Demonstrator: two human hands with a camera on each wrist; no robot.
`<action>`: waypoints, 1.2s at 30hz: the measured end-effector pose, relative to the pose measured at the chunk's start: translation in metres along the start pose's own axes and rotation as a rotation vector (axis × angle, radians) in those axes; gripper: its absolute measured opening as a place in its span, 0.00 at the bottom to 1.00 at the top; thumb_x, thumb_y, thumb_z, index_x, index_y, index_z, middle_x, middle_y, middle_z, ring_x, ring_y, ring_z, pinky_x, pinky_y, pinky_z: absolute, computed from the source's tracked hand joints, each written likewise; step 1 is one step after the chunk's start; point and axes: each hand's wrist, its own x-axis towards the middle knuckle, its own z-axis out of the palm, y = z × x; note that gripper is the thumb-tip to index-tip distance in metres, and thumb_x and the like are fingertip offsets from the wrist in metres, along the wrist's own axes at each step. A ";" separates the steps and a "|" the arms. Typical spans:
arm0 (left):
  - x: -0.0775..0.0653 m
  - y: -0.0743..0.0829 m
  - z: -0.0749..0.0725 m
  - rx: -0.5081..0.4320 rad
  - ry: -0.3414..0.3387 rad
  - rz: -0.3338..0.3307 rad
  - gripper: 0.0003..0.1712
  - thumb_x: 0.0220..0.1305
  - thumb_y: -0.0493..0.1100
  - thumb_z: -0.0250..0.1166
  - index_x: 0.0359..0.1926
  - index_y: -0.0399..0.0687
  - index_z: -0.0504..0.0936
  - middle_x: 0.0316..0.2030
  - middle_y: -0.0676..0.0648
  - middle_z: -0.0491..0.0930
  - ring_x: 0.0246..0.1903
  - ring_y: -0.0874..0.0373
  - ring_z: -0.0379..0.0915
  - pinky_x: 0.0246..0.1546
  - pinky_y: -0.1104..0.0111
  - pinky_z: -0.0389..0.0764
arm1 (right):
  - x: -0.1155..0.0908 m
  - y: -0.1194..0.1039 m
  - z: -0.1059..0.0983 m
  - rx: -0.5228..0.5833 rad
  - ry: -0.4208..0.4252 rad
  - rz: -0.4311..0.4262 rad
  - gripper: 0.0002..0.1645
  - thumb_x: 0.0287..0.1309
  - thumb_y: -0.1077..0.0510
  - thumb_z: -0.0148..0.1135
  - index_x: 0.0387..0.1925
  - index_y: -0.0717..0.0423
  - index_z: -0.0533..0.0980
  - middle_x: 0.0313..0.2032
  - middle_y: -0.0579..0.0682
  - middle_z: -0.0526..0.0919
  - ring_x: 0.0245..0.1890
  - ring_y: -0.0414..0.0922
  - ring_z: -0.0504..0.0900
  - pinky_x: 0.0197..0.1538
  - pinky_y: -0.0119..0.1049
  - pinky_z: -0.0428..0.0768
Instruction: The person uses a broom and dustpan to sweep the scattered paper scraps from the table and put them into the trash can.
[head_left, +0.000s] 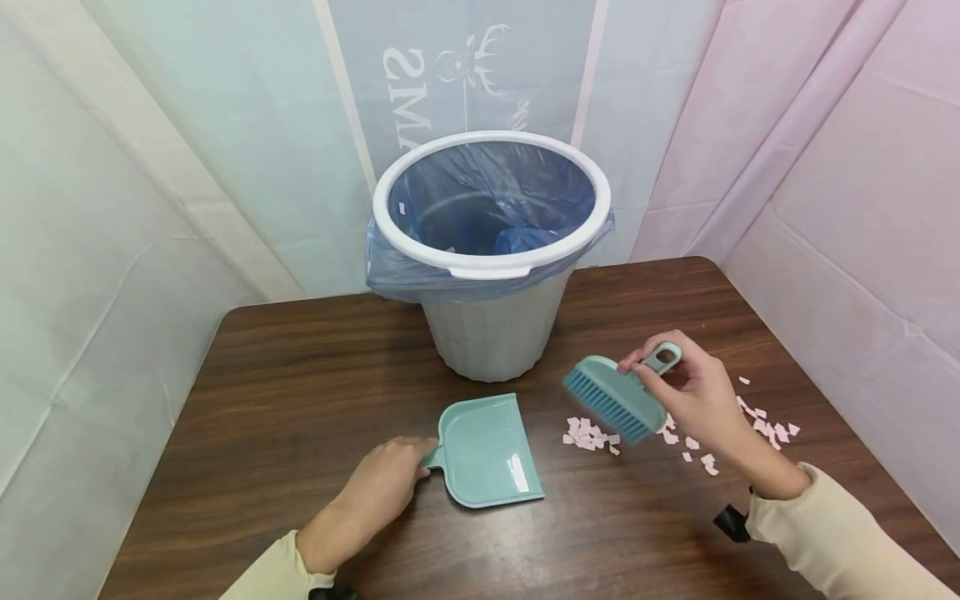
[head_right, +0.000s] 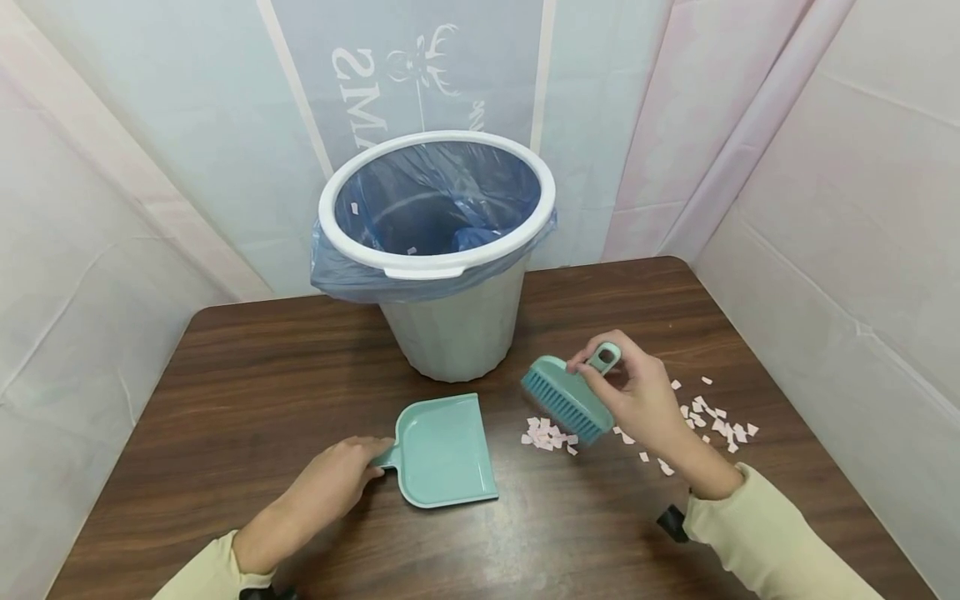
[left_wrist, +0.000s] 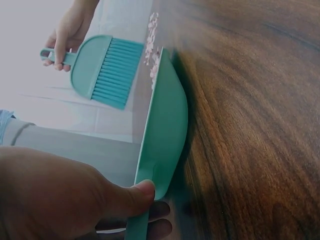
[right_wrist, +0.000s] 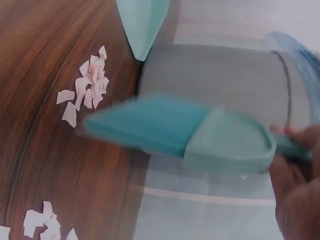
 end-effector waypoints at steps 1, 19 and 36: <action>0.000 0.000 0.000 0.000 -0.001 -0.002 0.20 0.56 0.29 0.73 0.52 0.38 0.84 0.47 0.39 0.86 0.48 0.43 0.83 0.45 0.50 0.84 | -0.001 -0.002 0.001 -0.053 0.035 0.004 0.16 0.55 0.82 0.64 0.39 0.64 0.73 0.36 0.54 0.87 0.39 0.31 0.86 0.38 0.22 0.82; 0.002 0.001 -0.001 0.020 -0.005 -0.013 0.20 0.57 0.30 0.73 0.53 0.37 0.84 0.47 0.39 0.86 0.45 0.43 0.83 0.45 0.50 0.83 | -0.026 -0.010 0.029 -0.525 0.104 -0.106 0.20 0.42 0.77 0.71 0.37 0.58 0.77 0.31 0.47 0.84 0.31 0.44 0.87 0.34 0.23 0.83; 0.004 -0.002 -0.002 -0.018 -0.014 0.003 0.18 0.59 0.28 0.72 0.51 0.39 0.85 0.47 0.40 0.86 0.43 0.45 0.83 0.44 0.53 0.84 | -0.022 -0.014 0.061 -0.380 0.099 -0.101 0.20 0.46 0.79 0.68 0.36 0.57 0.75 0.31 0.45 0.82 0.32 0.40 0.86 0.33 0.23 0.83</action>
